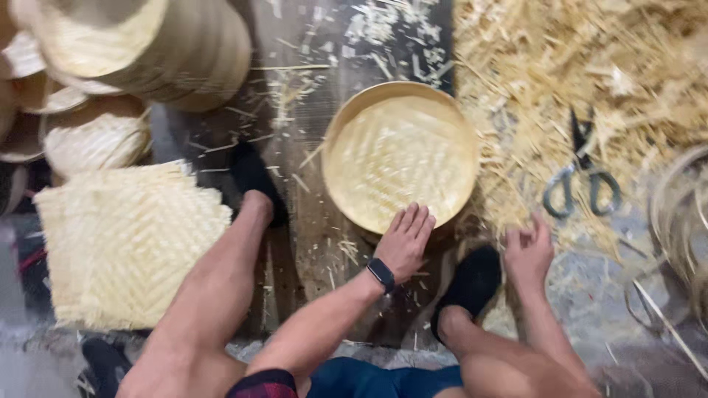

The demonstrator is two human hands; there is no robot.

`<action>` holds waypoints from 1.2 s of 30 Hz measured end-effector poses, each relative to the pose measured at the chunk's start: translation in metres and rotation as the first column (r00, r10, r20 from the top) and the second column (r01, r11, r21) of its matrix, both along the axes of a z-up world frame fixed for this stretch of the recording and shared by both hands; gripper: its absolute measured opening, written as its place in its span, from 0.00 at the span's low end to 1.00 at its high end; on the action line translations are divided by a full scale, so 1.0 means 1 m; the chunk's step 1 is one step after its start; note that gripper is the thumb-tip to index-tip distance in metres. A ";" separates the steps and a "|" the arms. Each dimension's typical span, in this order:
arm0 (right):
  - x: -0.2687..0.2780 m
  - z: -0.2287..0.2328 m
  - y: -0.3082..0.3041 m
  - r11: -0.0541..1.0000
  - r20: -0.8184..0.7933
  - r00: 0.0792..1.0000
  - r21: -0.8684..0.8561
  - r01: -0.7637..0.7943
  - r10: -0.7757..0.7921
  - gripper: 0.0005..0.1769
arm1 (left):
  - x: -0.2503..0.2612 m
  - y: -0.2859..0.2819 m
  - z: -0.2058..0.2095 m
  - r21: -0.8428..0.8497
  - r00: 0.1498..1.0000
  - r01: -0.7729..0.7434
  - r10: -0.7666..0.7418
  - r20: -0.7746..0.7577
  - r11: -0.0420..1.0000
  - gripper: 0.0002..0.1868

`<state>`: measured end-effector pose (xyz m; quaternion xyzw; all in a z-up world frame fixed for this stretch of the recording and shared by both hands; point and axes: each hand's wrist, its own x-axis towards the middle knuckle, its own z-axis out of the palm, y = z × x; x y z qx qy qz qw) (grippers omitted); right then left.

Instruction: The person places a circular bamboo frame onto a woven mat, presses it down, and uses shears to trim the excess mat material around the frame's edge. They then flip the frame to reveal the finished circular tray and stack it with others.

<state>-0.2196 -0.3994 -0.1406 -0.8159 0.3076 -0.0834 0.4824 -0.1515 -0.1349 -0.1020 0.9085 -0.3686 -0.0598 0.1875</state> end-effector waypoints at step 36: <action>-0.027 -0.011 0.073 0.775 -0.109 0.922 -0.510 -0.372 0.371 0.08 | 0.349 0.387 0.148 0.031 0.752 -0.593 0.539 0.379 0.805 0.27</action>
